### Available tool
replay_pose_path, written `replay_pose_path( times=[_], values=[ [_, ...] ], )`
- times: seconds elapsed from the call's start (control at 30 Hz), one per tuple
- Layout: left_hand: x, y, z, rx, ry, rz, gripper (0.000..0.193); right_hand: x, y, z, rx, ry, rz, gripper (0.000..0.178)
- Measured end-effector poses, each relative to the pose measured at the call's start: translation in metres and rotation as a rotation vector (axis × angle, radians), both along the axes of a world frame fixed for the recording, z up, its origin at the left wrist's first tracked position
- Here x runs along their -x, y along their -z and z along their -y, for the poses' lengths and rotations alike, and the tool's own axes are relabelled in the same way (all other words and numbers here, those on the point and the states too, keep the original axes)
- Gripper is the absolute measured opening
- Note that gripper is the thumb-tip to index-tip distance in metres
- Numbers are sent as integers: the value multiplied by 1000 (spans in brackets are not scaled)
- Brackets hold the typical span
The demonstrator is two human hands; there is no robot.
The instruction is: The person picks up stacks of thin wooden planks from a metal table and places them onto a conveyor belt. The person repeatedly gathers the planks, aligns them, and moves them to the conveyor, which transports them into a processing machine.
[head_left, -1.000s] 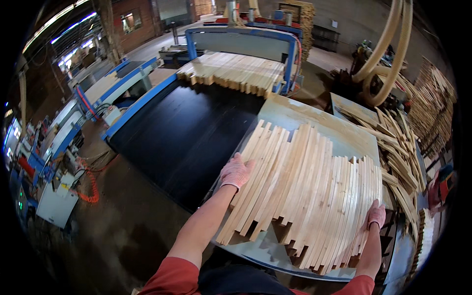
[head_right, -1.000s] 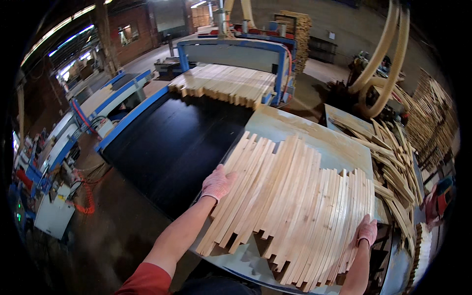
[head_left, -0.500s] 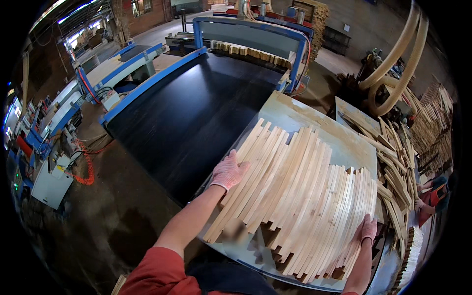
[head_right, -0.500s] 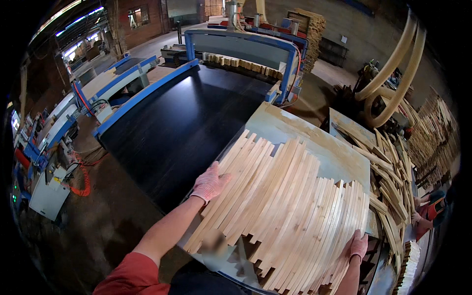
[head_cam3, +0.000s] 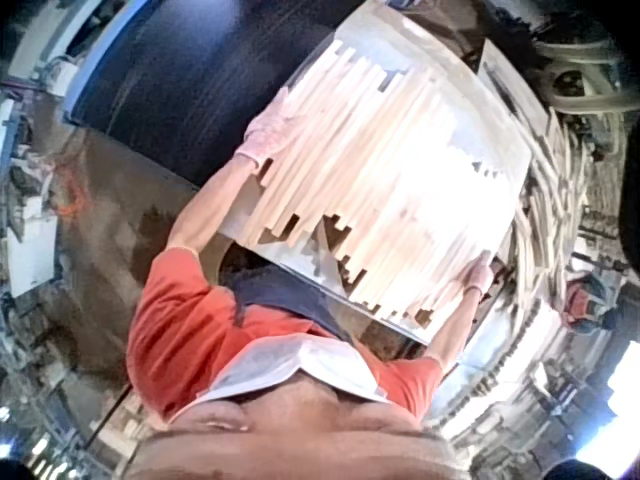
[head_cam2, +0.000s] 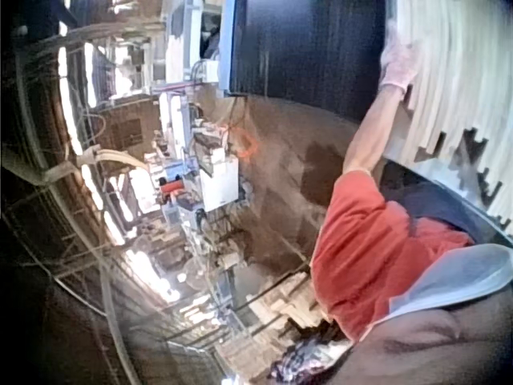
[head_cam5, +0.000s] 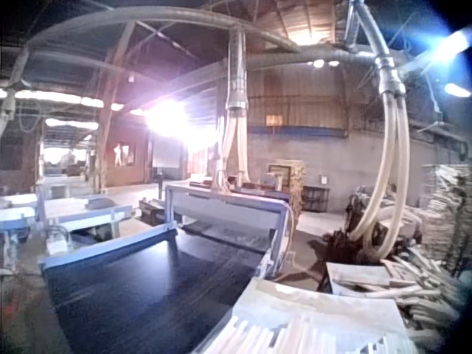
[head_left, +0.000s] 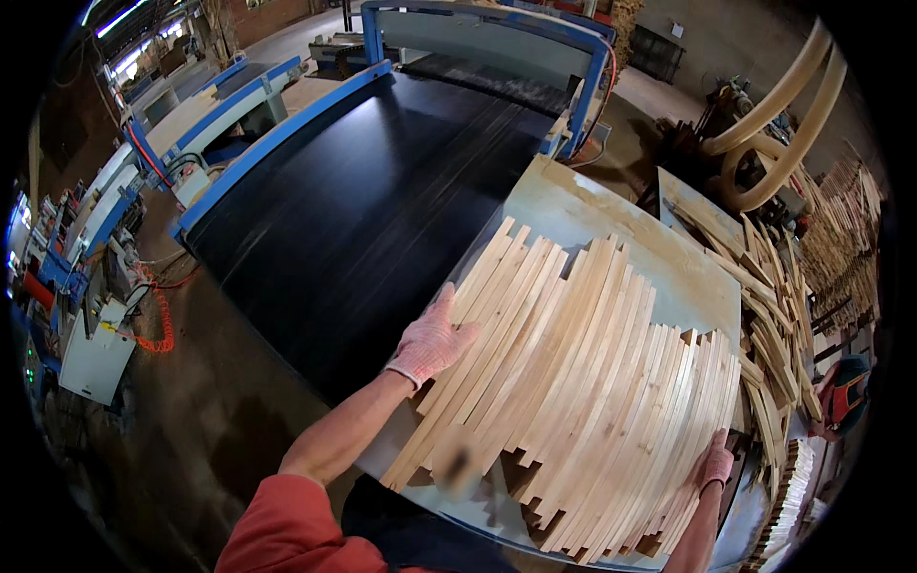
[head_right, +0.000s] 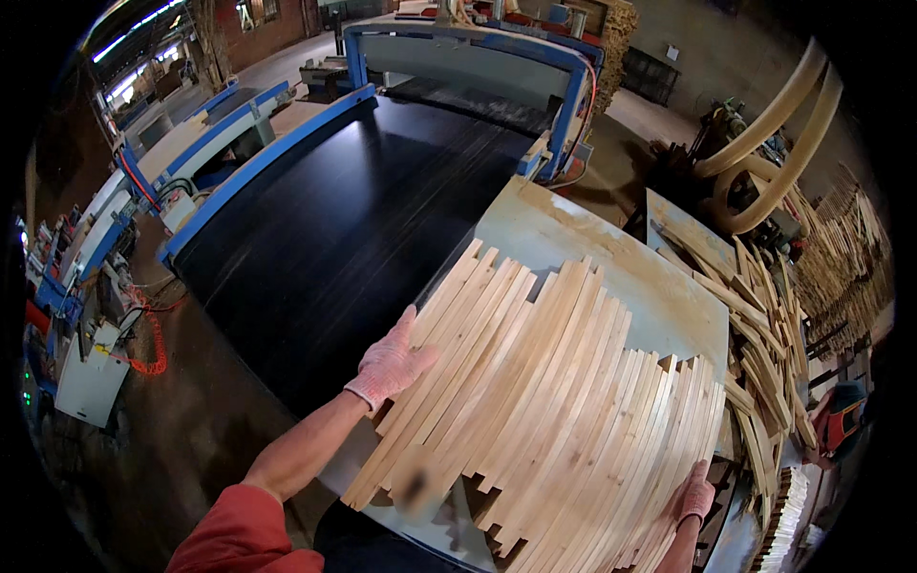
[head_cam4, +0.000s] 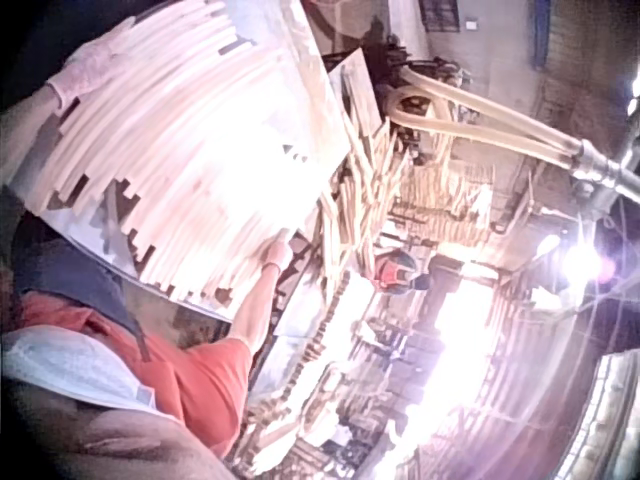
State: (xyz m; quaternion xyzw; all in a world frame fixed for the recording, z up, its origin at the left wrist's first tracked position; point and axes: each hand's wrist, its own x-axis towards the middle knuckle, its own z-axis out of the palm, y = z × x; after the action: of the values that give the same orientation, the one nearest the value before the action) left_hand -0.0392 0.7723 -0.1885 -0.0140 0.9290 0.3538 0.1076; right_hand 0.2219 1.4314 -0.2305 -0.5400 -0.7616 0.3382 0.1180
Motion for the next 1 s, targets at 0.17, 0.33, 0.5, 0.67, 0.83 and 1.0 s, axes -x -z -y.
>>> replay_pose_path(
  times=[0.17, 0.33, 0.5, 0.67, 0.83, 1.0],
  values=[
    [11, -2, -5, 51, 16, -62, 106, -13, 25, -32, 16, -83, 33, 67],
    [2, -13, -10, 75, 10, -111, 106, -13, 28, -28, 105, -153, -70, 66],
    [-3, -3, -10, 257, 17, -184, 104, -12, 38, -33, 199, -273, -210, 50],
    [-13, -30, -34, 453, -39, -110, 99, -17, 54, -38, 393, -248, -293, 39],
    [-12, -24, -42, 682, -113, -255, 93, -12, 45, -2, 358, -383, -357, 32],
    [3, -52, -60, 718, -246, -109, 96, -9, 64, 35, 338, -455, -311, 45]
  ],
)
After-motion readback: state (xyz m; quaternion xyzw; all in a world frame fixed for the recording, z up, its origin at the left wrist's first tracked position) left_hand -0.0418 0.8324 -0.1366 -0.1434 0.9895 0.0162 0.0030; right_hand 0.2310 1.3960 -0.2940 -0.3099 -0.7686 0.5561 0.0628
